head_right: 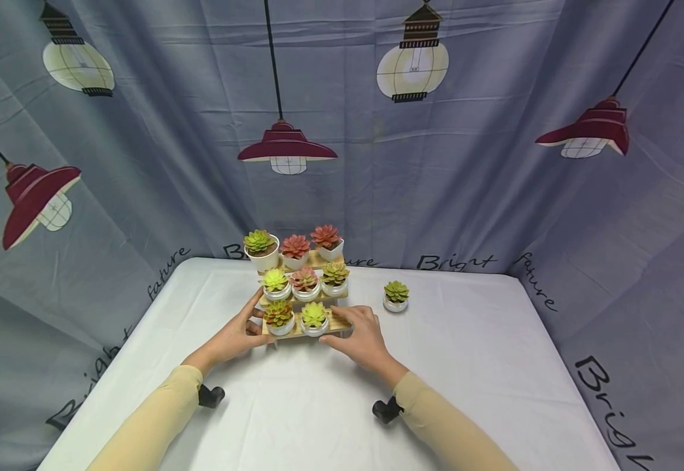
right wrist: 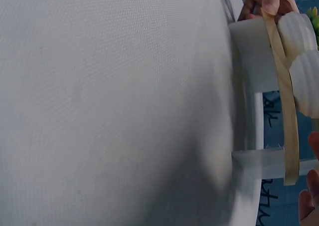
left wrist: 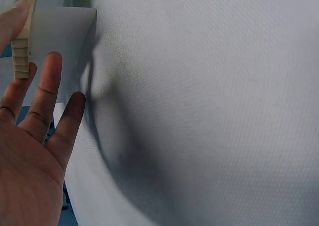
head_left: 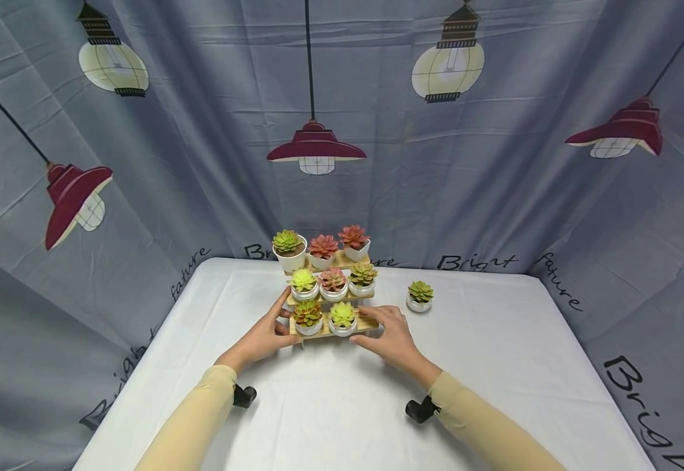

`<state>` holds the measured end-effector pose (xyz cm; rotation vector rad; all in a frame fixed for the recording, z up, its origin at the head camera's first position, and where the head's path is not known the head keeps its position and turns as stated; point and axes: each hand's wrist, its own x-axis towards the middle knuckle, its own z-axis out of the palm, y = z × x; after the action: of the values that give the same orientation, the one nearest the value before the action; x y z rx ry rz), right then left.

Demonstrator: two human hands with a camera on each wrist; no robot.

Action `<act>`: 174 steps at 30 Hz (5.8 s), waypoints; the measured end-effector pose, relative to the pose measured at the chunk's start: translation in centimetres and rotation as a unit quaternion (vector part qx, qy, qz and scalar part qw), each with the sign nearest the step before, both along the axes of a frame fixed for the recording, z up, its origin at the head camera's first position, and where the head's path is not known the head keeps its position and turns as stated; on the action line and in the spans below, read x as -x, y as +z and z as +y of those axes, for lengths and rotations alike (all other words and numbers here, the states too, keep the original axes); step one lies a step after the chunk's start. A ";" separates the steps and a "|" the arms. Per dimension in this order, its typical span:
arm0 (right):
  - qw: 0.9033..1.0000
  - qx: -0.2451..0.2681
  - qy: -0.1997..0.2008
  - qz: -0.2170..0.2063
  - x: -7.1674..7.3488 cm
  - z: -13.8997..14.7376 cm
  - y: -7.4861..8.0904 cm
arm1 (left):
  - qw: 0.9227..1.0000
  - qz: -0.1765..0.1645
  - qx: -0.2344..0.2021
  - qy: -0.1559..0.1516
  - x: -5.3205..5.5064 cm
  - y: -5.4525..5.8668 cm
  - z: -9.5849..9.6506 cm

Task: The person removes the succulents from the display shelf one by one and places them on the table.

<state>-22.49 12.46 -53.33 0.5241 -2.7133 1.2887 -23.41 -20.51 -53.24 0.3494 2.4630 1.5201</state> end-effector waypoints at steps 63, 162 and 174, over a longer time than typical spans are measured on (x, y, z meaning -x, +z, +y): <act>0.999 -0.031 -0.036 0.023 0.5 -2.8 -0.4 | 1.000 -0.009 -0.014 -0.002 -0.1 0.1 0.0; 0.972 0.057 -0.189 -0.125 0.2 16.4 -0.3 | 1.000 -0.010 -0.009 -0.001 -0.1 0.2 0.1; 0.966 0.022 -0.231 -0.111 1.5 18.0 -1.0 | 1.000 -0.009 -0.010 -0.003 -0.1 0.3 0.0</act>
<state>-23.98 30.51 -54.33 -0.2655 -2.7281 1.3312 -23.29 -20.51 -52.99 0.3432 2.4328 1.5393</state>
